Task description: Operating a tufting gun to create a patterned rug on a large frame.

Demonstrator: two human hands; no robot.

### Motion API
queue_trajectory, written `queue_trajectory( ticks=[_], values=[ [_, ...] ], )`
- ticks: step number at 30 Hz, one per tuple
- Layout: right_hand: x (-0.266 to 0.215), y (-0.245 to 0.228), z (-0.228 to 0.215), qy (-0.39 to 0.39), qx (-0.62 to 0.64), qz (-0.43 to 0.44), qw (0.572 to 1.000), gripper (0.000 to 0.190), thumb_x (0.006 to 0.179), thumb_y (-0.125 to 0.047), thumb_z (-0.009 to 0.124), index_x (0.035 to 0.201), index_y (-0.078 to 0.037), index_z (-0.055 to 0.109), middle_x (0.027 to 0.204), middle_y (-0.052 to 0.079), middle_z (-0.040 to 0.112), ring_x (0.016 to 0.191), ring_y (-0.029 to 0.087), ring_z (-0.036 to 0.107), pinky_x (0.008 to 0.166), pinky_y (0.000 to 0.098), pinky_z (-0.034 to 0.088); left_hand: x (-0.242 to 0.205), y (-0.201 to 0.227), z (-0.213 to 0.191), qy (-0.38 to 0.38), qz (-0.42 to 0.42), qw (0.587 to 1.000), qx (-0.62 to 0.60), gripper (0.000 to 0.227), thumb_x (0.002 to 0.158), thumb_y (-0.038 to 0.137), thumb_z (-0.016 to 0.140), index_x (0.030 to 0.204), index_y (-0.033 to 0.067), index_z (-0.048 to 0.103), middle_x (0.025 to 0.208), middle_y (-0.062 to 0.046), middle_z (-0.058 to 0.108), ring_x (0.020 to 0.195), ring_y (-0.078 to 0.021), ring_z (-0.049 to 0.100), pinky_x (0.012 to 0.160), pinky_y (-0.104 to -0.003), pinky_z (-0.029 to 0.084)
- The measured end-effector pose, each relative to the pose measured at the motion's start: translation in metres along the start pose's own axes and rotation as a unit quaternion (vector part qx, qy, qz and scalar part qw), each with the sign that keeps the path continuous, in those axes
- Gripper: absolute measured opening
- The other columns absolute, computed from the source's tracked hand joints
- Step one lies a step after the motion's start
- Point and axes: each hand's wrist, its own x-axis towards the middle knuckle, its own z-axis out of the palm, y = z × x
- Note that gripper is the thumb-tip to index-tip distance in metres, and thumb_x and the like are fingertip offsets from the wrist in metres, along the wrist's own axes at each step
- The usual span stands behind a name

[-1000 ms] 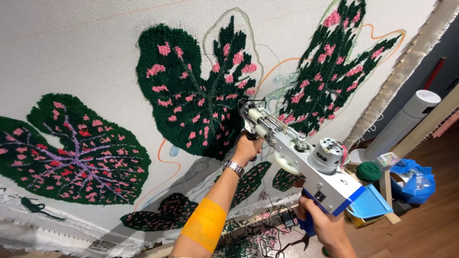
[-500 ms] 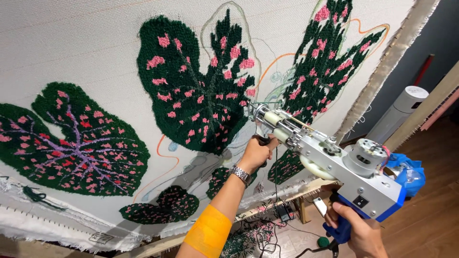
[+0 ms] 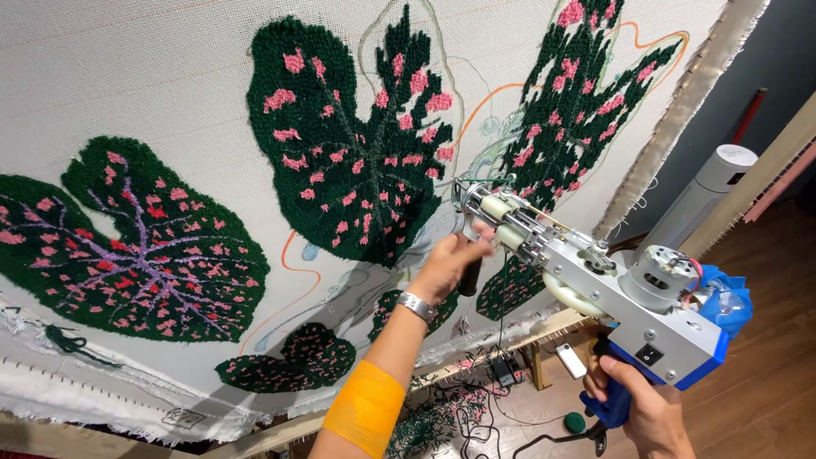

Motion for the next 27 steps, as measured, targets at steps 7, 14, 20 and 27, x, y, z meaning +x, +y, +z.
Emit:
queue_trajectory(
  ticks=[7,14,20,27],
  values=[
    [-0.003,-0.004,-0.004,-0.066,0.033,-0.017,0.997,0.038,0.087,-0.006,0.059,0.121,0.01,0.057,0.07,0.013,0.05,0.057,0.019,0.046,0.051,0.0346,0.04,0.025,0.031,-0.022,0.137,-0.001,0.93,-0.342,0.048,0.093,0.041,0.068,0.126,0.0062,0.065,0.109,0.0,0.073,0.093,-0.013,0.067,0.086,-0.033,0.053],
    [-0.006,-0.004,0.004,-0.06,-0.032,-0.023,0.997,0.042,0.086,-0.006,0.061,0.121,0.017,0.062,0.064,0.012,0.051,0.053,0.02,0.047,0.05,0.0338,0.04,0.055,-0.008,-0.037,0.152,0.028,0.924,-0.349,0.016,0.101,0.027,0.072,0.109,0.0138,0.068,0.101,0.004,0.07,0.095,-0.0107,0.066,0.085,-0.032,0.054],
    [-0.007,0.0,0.004,-0.05,-0.029,-0.02,0.998,0.037,0.086,-0.004,0.062,0.117,0.016,0.061,0.064,0.012,0.052,0.052,0.021,0.048,0.048,0.035,0.041,0.018,-0.03,-0.039,0.18,-0.009,0.984,0.008,0.019,0.096,0.014,0.061,0.103,0.0062,0.077,0.093,-0.004,0.075,0.081,-0.0123,0.067,0.071,-0.028,0.051],
    [-0.005,0.008,0.002,-0.033,-0.019,0.0,0.999,0.022,0.085,-0.002,0.062,0.104,0.008,0.056,0.064,0.013,0.051,0.051,0.021,0.048,0.047,0.0365,0.042,0.012,-0.054,-0.056,0.049,0.066,0.994,0.077,0.041,0.088,0.009,0.064,0.129,0.0073,0.063,0.115,0.005,0.071,0.105,-0.0058,0.067,0.094,-0.024,0.052]
  ],
)
